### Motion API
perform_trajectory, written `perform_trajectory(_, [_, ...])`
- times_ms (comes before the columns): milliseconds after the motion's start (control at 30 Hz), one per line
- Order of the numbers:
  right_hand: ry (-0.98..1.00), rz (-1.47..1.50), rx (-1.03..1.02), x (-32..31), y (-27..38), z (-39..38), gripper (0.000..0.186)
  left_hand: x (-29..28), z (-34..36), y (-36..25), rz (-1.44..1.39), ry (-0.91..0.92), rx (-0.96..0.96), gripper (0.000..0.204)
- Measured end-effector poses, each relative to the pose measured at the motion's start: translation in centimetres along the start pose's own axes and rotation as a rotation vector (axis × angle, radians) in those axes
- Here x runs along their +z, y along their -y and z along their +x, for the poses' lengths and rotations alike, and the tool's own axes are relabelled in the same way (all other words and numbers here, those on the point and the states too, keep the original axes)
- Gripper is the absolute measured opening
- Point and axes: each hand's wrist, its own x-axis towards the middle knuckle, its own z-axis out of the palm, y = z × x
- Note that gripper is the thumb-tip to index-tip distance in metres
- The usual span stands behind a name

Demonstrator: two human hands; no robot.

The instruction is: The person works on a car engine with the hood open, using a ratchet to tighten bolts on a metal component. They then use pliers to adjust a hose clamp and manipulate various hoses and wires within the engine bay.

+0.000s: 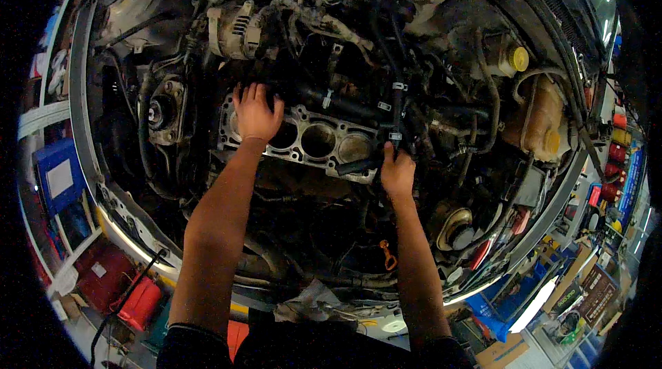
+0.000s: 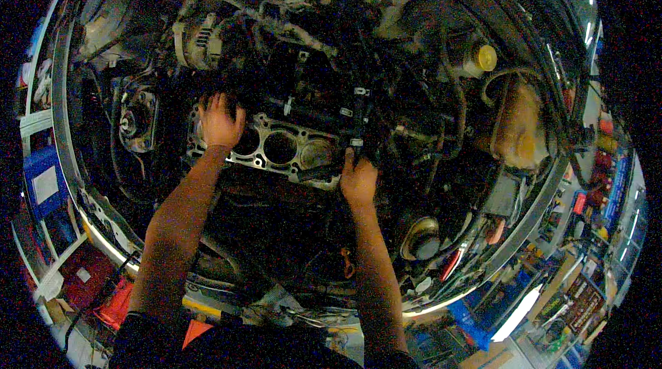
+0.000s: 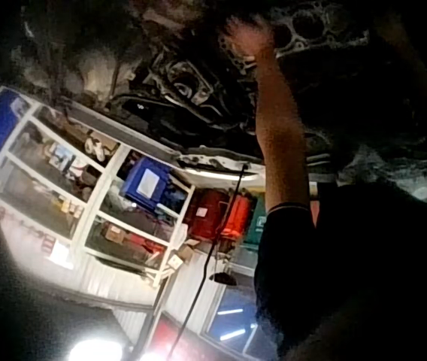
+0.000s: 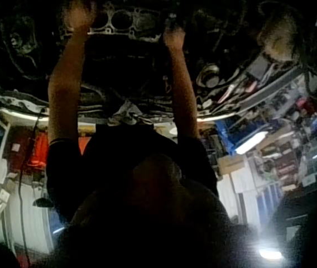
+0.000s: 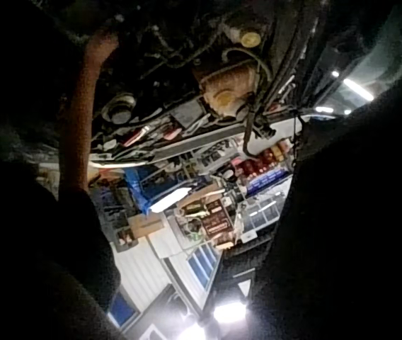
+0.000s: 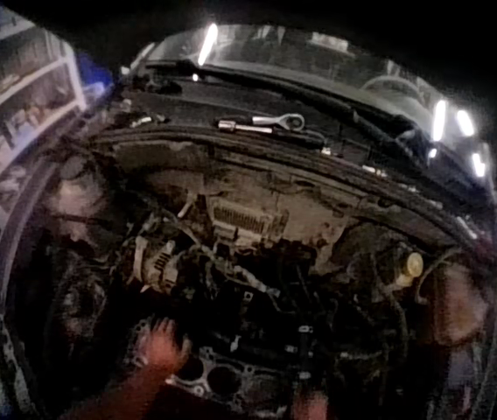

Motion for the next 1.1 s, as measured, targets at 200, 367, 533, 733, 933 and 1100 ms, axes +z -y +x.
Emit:
perform_trajectory(200, [-0.159,-0.044,0.015,0.7,1.4,-0.7,0.053,0.2,-0.4,0.3,0.009,-0.035,0.007,0.041])
perform_trajectory(367, [-0.239,0.015,0.015,1.5,0.8,0.7,0.055,0.0,-0.2,0.2,0.008,-0.02,0.01,0.041])
perform_trajectory(533, [-0.256,-0.114,-0.051,2.9,0.4,0.9,0.062,0.0,-0.2,0.1,0.006,-0.017,0.009,0.041])
perform_trajectory(733, [-0.062,-0.247,0.049,2.2,0.6,1.1,0.072,0.2,-0.1,0.1,0.011,0.011,-0.001,0.041])
perform_trajectory(933, [-0.035,-0.295,0.02,1.6,1.3,1.2,0.076,0.3,-0.2,0.4,0.007,0.005,-0.002,0.041])
perform_trajectory(1100, [-0.008,-0.298,0.029,2.6,-0.1,1.6,0.076,0.4,-0.2,0.3,0.028,0.002,0.017,0.042])
